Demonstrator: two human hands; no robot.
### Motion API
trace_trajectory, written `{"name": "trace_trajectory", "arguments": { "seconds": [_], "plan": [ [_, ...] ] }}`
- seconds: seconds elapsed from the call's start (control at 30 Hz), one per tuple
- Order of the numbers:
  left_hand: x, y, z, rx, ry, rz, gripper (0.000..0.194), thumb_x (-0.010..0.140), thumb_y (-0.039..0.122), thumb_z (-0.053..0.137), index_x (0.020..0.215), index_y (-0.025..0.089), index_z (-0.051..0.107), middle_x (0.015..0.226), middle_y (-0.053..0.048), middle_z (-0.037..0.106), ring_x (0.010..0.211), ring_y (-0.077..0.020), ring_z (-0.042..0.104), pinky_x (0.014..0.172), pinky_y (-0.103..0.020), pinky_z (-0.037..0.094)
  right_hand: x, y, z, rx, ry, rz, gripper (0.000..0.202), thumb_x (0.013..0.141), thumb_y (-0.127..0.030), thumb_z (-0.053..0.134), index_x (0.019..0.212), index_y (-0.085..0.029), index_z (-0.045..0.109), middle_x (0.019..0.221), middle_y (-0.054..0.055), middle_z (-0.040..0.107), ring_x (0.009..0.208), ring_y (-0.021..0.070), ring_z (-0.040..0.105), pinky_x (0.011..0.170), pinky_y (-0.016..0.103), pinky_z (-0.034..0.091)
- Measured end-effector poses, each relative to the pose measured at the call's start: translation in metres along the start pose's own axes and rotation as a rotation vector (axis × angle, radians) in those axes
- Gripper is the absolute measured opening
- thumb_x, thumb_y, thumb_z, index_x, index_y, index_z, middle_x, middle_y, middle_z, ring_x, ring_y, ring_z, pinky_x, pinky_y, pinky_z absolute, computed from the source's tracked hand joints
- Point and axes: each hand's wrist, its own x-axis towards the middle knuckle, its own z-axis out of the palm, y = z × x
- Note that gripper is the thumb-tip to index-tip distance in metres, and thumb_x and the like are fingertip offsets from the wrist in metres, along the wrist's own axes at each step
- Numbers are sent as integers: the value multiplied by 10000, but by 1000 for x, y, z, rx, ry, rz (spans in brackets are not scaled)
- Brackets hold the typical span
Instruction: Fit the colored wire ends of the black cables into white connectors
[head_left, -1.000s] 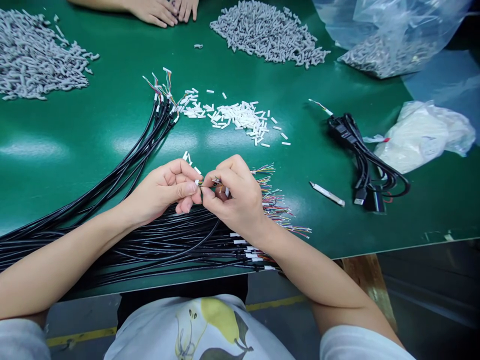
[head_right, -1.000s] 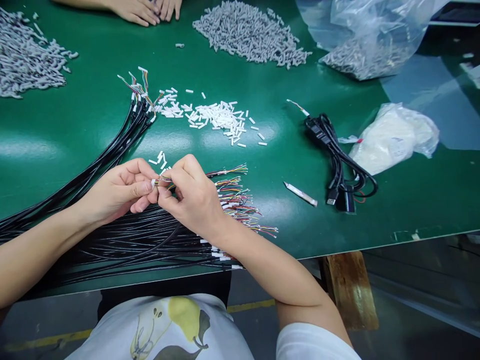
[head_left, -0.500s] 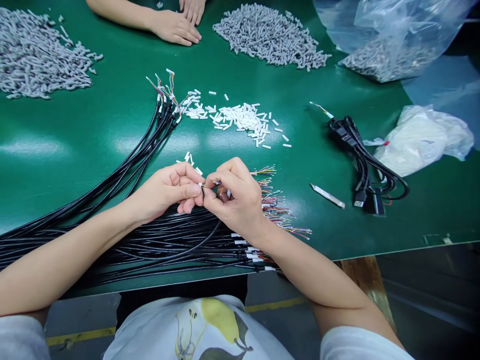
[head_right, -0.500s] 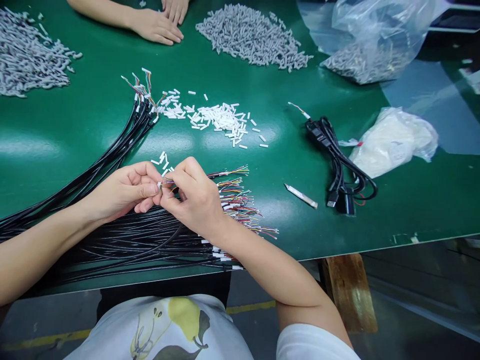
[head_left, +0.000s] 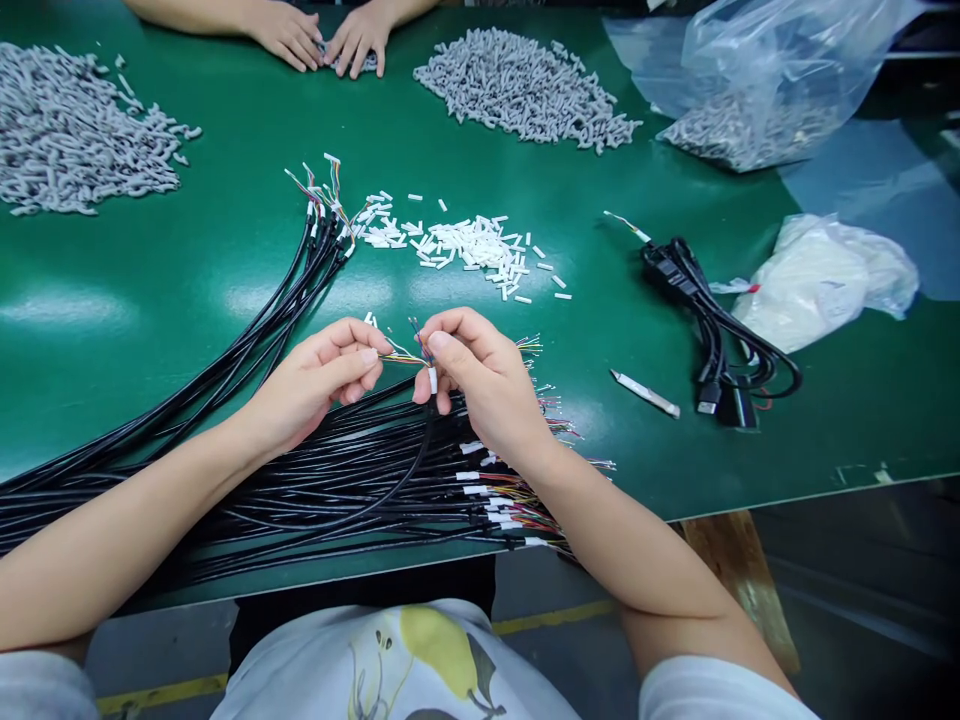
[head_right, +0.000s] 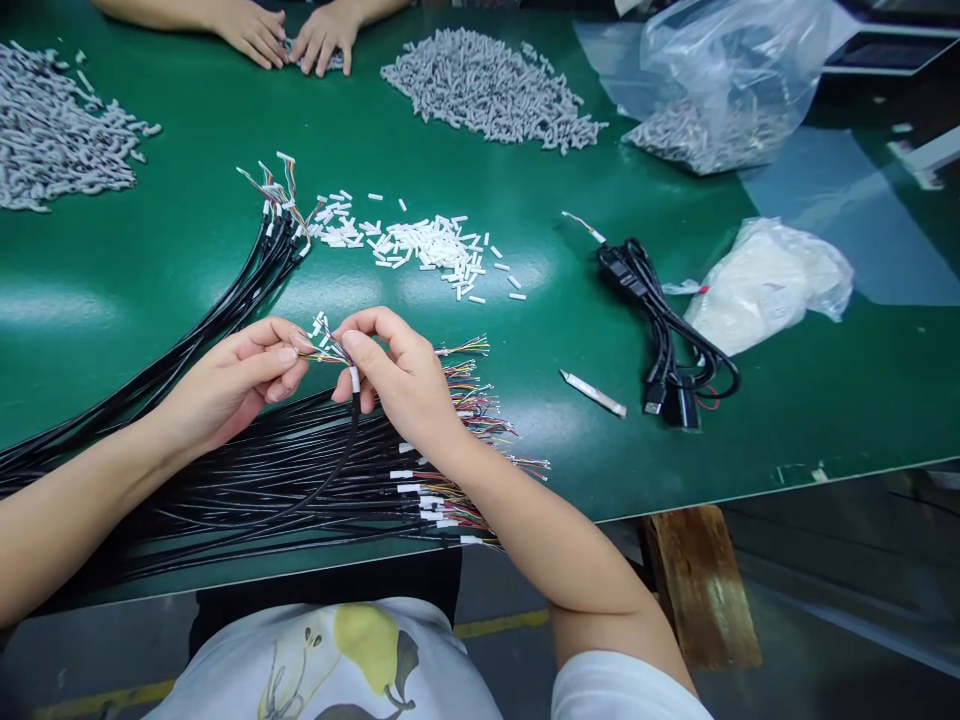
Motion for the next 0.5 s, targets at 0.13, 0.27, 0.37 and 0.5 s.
{"name": "trace_trajectory", "arguments": {
  "seconds": [0.13,0.27,0.37,0.5],
  "plan": [
    [0,-1,0,20,-1,1,124,879,282,706,894,165,668,612,49,537,528,-57,427,497,-165,311,0,3,0,7,-11,-1,269,928,-488,653,988,-234,589,730,-56,590,504,51,583,411,185,394],
    [0,-2,2,41,-21,1,127,874,279,710,893,163,662,610,54,523,525,-62,412,493,-176,298,1,4,0,11,-14,49,305,904,-519,676,927,-229,582,705,-60,591,449,35,534,374,181,352],
    [1,-2,2,46,-18,8,115,878,272,696,890,163,662,602,54,510,527,-68,400,491,-185,282,3,4,0,100,-47,82,291,906,-497,677,936,-227,571,694,-61,579,452,41,559,355,176,334],
    [1,-3,1,45,-13,23,109,884,269,682,891,161,666,583,56,489,520,-73,379,492,-196,260,5,4,0,168,-60,109,322,873,-487,714,926,-220,542,728,-60,565,498,44,599,353,160,351]
  ]
}}
